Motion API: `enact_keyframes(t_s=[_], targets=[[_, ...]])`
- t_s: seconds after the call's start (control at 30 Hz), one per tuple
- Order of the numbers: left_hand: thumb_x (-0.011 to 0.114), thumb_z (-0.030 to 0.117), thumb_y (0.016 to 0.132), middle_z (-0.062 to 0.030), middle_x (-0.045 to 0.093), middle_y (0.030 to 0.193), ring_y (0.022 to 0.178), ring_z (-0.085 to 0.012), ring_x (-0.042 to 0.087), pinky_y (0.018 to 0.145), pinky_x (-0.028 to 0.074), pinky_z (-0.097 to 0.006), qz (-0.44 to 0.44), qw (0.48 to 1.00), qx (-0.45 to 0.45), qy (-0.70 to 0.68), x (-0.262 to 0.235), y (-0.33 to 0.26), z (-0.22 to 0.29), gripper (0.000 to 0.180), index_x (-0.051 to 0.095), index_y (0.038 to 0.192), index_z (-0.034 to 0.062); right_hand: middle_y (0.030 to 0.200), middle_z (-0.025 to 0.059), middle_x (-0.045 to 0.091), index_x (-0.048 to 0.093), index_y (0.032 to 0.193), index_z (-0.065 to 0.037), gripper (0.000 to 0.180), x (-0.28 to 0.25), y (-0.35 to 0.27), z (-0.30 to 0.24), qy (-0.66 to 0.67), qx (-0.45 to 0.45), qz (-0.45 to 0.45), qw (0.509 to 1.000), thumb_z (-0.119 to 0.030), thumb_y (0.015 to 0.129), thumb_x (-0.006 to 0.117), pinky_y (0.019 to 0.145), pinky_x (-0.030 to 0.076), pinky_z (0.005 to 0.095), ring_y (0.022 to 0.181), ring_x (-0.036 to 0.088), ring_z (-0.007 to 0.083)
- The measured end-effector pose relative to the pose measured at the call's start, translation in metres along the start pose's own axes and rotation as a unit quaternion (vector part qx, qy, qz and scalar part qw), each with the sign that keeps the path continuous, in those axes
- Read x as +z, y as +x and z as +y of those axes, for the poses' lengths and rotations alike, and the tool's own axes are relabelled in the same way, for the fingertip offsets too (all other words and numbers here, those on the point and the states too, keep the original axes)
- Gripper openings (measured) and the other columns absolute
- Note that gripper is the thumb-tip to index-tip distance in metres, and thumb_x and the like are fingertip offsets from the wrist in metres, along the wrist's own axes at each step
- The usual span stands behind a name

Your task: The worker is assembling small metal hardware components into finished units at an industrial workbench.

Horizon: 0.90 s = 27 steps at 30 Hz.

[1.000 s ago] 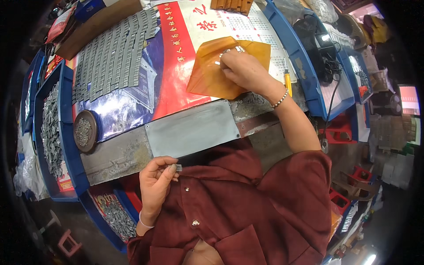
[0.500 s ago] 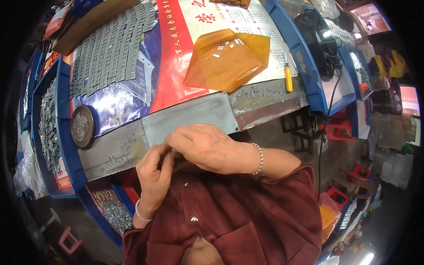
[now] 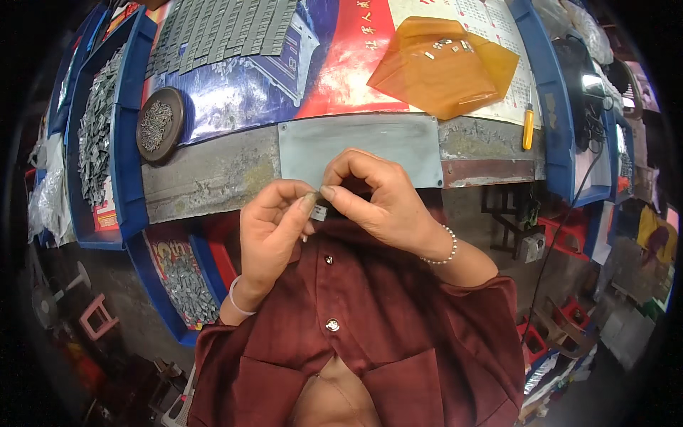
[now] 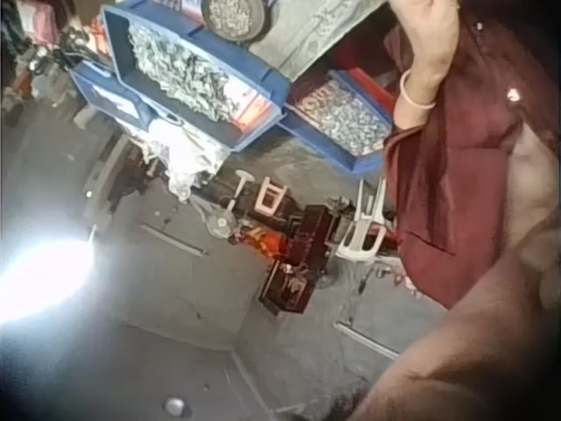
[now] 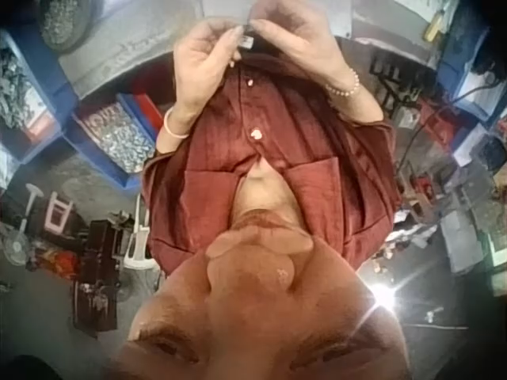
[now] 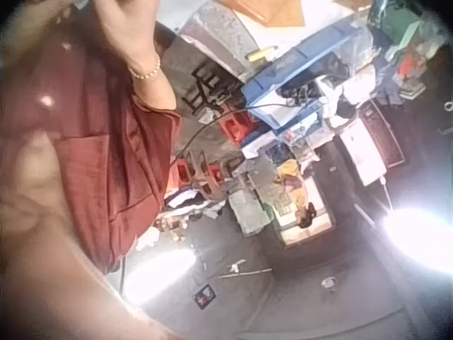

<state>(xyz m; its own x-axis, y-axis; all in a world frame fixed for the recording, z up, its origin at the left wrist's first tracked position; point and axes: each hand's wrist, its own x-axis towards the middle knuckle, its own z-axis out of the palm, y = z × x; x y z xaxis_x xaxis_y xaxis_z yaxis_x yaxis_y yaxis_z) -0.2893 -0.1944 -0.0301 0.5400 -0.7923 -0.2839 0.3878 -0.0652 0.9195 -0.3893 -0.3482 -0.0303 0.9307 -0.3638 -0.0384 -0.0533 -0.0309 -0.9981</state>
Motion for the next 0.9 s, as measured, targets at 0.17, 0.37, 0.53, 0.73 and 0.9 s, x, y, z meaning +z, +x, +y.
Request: enact_keyframes(t_s=[0.17, 0.37, 0.53, 0.73, 0.9], targets=[[0.060, 0.003, 0.090, -0.0022, 0.062, 0.080, 0.064, -0.0043, 0.055, 0.057, 0.045, -0.019, 0.032, 0.993, 0.057, 0.094, -0.002, -0.004, -0.005, 0.009, 0.062, 0.097, -0.0026, 0.081, 0.0031, 0.055, 0.052, 0.083, 0.001, 0.011, 0.006, 0.002, -0.002, 0.018, 0.021, -0.013, 1.000, -0.004, 0.085, 0.062, 0.063, 0.043, 0.0223, 0.072, 0.050, 0.0069], [0.060, 0.002, 0.090, -0.0050, 0.064, 0.082, 0.066, -0.0067, 0.059, 0.058, 0.048, -0.021, 0.024, 0.988, 0.081, 0.129, -0.005, -0.005, -0.004, 0.011, 0.062, 0.099, -0.0028, 0.084, 0.0034, 0.055, 0.051, 0.082, 0.000, 0.011, 0.008, 0.003, 0.002, 0.052, 0.026, -0.017, 0.998, -0.001, 0.084, 0.062, 0.062, 0.042, 0.0221, 0.073, 0.049, 0.0074], [0.056, 0.004, 0.093, -0.0065, 0.064, 0.093, 0.079, -0.0090, 0.063, 0.068, 0.052, -0.020, 0.054, 0.998, 0.032, -0.012, -0.007, -0.005, -0.003, 0.023, 0.057, 0.114, -0.0044, 0.086, 0.0039, 0.054, 0.051, 0.082, 0.000, 0.011, 0.010, 0.007, 0.001, 0.061, 0.014, 0.002, 0.998, -0.001, 0.084, 0.062, 0.063, 0.042, 0.0214, 0.074, 0.049, 0.0076], [0.055, -0.001, 0.092, -0.0111, 0.066, 0.097, 0.086, -0.0127, 0.065, 0.077, 0.053, -0.023, 0.080, 0.993, 0.077, -0.045, -0.011, 0.000, -0.006, 0.026, 0.054, 0.118, -0.0073, 0.086, 0.0060, 0.055, 0.051, 0.081, 0.000, 0.012, 0.018, 0.009, 0.000, -0.009, -0.020, 0.019, 1.000, 0.000, 0.081, 0.062, 0.065, 0.043, 0.0225, 0.075, 0.051, 0.0108], [0.056, -0.003, 0.091, -0.0113, 0.067, 0.096, 0.086, -0.0120, 0.065, 0.076, 0.053, -0.023, 0.096, 0.989, 0.109, -0.012, -0.009, -0.001, -0.010, 0.027, 0.054, 0.117, -0.0068, 0.086, 0.0068, 0.055, 0.051, 0.081, 0.000, 0.012, 0.024, 0.012, 0.001, -0.055, -0.049, 0.030, 0.997, -0.001, 0.081, 0.063, 0.064, 0.045, 0.0251, 0.075, 0.054, 0.0132]])
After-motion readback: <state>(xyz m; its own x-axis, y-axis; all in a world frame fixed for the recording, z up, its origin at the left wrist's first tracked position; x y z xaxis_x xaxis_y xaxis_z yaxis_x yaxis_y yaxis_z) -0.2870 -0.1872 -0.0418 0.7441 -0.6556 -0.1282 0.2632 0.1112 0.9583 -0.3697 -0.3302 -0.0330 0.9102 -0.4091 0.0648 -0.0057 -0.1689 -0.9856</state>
